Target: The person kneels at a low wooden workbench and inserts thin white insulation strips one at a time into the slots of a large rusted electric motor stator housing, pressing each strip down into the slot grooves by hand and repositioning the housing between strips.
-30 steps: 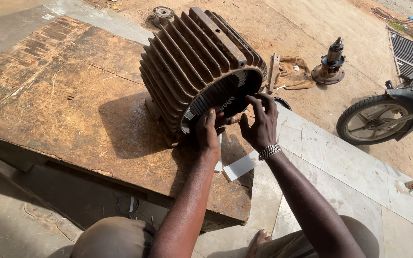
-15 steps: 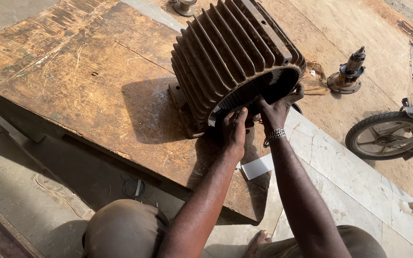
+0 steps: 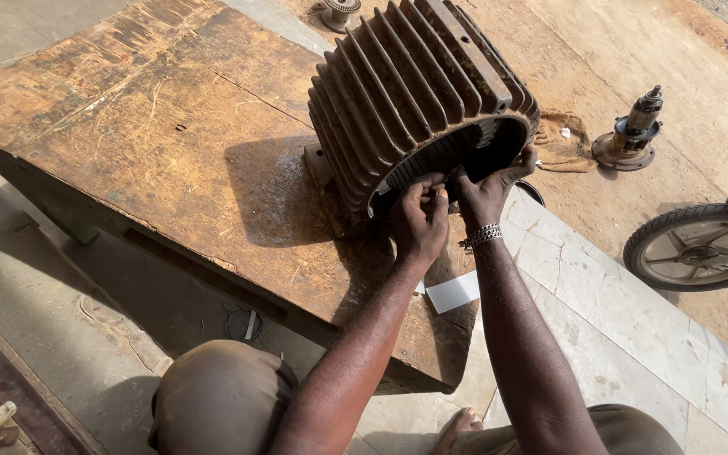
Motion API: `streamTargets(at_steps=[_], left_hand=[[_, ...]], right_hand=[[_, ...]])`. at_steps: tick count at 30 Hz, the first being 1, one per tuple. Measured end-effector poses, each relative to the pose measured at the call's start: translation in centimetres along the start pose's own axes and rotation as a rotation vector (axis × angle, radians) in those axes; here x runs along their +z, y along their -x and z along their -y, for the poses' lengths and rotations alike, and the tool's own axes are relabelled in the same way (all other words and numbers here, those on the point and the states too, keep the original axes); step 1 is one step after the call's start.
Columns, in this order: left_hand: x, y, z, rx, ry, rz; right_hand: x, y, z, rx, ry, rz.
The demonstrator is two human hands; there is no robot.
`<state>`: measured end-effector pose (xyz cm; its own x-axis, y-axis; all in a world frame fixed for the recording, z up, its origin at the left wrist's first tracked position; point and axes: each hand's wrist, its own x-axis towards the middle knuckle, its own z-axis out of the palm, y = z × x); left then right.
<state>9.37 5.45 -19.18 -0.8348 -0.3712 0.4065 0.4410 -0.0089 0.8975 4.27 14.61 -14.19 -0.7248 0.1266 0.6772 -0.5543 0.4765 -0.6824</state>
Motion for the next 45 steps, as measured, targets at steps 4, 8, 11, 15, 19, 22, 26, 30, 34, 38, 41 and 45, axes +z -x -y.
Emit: streamTargets(at_steps=[4, 8, 11, 15, 19, 22, 26, 30, 34, 38, 41, 45], left_hand=[[1.8, -3.8, -0.8, -0.021, -0.305, -0.028], [3.5, -10.9, -0.6, -0.228, -0.652, 0.147], [2.3, -12.6, -0.3, -0.186, -0.517, 0.105], [1.2, -12.4, 0.4, -0.121, -0.815, 0.084], [1.2, -12.1, 0.1, -0.185, -0.858, 0.186], [1.2, -12.2, -0.2, -0.180, -0.891, 0.211], [0.9, -12.2, -0.8, -0.204, -0.904, 0.257], [0.9, -11.8, -2.0, -0.209, -0.907, 0.279], [0.8, -10.6, -3.6, -0.074, -0.767, 0.200], [-0.4, -6.4, -3.9, 0.103, -0.493, 0.268], [-2.3, -2.8, -4.2, 0.147, -0.438, 0.380], [-5.6, -0.9, -4.0, -0.057, -0.294, 0.529]], right_hand=[[-0.6, 0.1, -0.2, -0.101, 0.151, -0.001], [-1.1, 0.4, -0.5, -0.070, 0.123, 0.047], [-1.4, 0.6, -0.2, 0.042, 0.131, 0.087], [-1.4, 0.7, 0.0, 0.027, 0.109, 0.073], [-1.4, 0.8, -0.4, -0.004, 0.136, 0.084], [-1.3, 0.8, -0.4, -0.006, 0.133, 0.092], [-1.5, 0.4, 0.5, 0.001, 0.098, 0.072], [-3.6, 0.0, 1.3, -0.033, 0.157, 0.175], [-8.1, 1.2, 1.6, 0.074, 0.273, 0.422], [-11.9, 4.9, 3.1, -0.070, 0.486, 0.806], [-12.2, 7.2, 3.8, -0.308, 0.415, 1.150], [-10.6, 8.1, 3.3, -0.178, 0.327, 1.205]])
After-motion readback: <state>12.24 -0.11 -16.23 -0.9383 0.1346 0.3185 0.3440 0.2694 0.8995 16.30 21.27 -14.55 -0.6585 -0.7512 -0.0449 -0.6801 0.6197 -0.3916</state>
